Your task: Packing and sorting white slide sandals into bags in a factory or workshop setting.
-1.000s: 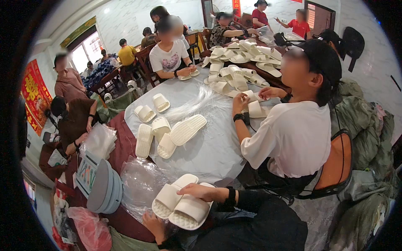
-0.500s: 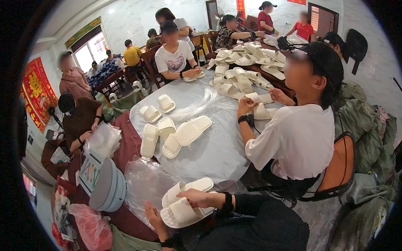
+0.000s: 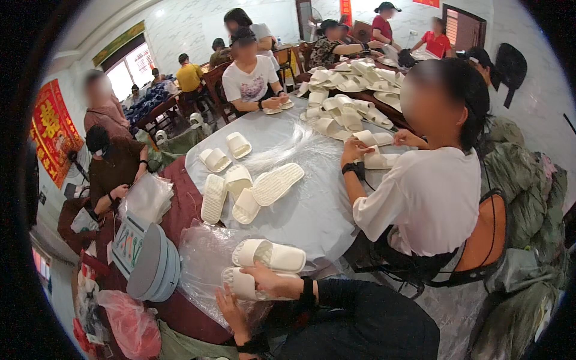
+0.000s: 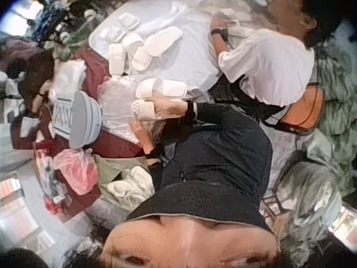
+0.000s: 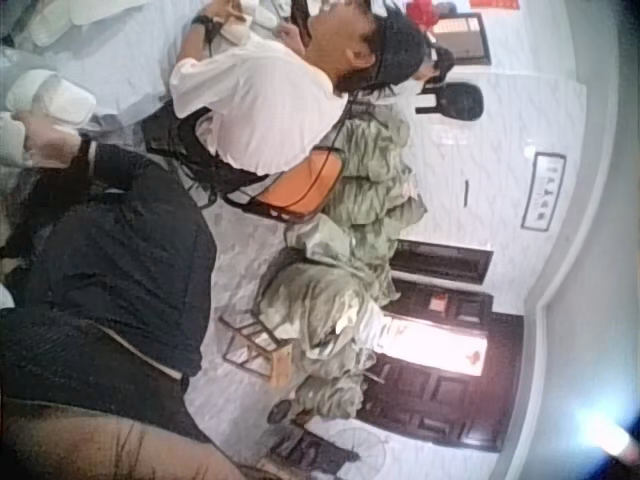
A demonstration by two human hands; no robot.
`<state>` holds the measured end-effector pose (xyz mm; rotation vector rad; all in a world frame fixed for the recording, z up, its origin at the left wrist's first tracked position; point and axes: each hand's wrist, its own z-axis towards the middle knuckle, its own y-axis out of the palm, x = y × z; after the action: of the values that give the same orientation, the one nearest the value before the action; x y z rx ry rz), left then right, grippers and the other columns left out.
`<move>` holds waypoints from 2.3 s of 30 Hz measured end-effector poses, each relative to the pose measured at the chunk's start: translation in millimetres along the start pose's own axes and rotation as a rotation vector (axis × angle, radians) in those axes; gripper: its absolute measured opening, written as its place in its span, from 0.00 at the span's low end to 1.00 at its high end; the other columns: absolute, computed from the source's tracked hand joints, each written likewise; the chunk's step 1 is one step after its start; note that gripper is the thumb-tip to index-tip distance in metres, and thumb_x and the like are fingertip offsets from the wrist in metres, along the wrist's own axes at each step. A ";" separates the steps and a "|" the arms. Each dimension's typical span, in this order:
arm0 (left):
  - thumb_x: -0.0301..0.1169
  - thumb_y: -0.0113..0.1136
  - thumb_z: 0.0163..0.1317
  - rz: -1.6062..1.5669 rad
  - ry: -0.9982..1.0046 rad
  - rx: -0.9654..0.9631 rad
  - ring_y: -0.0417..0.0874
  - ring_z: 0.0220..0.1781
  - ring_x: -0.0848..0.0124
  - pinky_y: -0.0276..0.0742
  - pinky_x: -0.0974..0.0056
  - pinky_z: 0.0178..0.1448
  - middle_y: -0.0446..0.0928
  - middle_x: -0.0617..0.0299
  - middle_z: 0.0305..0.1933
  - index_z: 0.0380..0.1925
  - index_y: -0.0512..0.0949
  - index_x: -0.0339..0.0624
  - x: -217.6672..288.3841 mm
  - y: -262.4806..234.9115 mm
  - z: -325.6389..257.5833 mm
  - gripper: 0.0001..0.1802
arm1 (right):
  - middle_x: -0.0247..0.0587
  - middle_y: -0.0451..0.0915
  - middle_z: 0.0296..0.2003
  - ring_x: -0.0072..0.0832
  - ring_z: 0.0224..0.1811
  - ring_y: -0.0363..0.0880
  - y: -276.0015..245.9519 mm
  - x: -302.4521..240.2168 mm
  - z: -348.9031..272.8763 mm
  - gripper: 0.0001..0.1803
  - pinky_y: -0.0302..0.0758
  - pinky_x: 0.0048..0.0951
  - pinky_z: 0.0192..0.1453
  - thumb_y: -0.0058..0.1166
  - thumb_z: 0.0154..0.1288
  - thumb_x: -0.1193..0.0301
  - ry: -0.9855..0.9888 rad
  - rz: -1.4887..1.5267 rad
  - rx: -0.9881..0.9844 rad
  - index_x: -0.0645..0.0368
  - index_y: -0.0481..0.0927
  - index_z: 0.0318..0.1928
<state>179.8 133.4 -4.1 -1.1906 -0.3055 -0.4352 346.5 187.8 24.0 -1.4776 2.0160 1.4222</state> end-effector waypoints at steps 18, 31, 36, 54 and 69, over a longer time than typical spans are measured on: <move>0.39 0.52 0.64 -0.172 -0.054 0.355 0.58 0.64 0.46 0.59 0.50 0.64 0.54 0.36 0.64 0.62 0.58 0.35 10.2 23.5 -17.5 0.31 | 0.42 0.73 0.46 0.31 0.44 0.75 -12.0 42.3 40.4 0.20 0.76 0.34 0.45 0.46 0.65 0.75 -0.422 0.202 0.139 0.58 0.61 0.57; 0.30 0.51 0.64 -1.587 -0.837 0.101 0.73 0.41 0.68 0.72 0.65 0.43 0.71 0.56 0.45 0.58 0.57 0.41 -22.4 46.2 -20.7 0.24 | 0.41 0.70 0.50 0.32 0.53 0.71 11.2 51.0 5.5 0.21 0.72 0.37 0.54 0.45 0.65 0.74 -0.309 0.423 0.002 0.55 0.59 0.58; 0.35 0.48 0.66 -1.623 -0.690 0.092 0.74 0.50 0.64 0.72 0.60 0.54 0.71 0.56 0.49 0.56 0.60 0.39 2.3 38.8 -20.3 0.21 | 0.43 0.65 0.59 0.37 0.61 0.63 6.4 37.5 -13.9 0.26 0.62 0.40 0.64 0.44 0.65 0.68 -0.002 0.607 -0.489 0.59 0.56 0.62; 0.41 0.53 0.63 -1.724 -0.508 -0.268 0.69 0.59 0.62 0.67 0.60 0.61 0.68 0.53 0.58 0.57 0.65 0.34 -4.5 25.4 -6.5 0.28 | 0.45 0.63 0.55 0.31 0.54 0.68 26.5 47.7 21.5 0.44 0.66 0.34 0.59 0.52 0.55 0.82 -0.170 0.388 -0.279 0.53 0.38 0.66; 0.32 0.49 0.65 -1.689 -0.698 -0.186 0.75 0.52 0.58 0.73 0.57 0.53 0.71 0.49 0.53 0.55 0.63 0.33 -17.7 36.9 -13.3 0.22 | 0.54 0.48 0.68 0.42 0.70 0.48 -52.1 0.5 -9.0 0.39 0.48 0.36 0.71 0.58 0.56 0.67 -0.622 -1.176 -0.559 0.54 0.56 0.67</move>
<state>182.0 135.0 -47.1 -0.9750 -1.9490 -1.4941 392.8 180.2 -0.4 -1.6227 0.2098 1.5453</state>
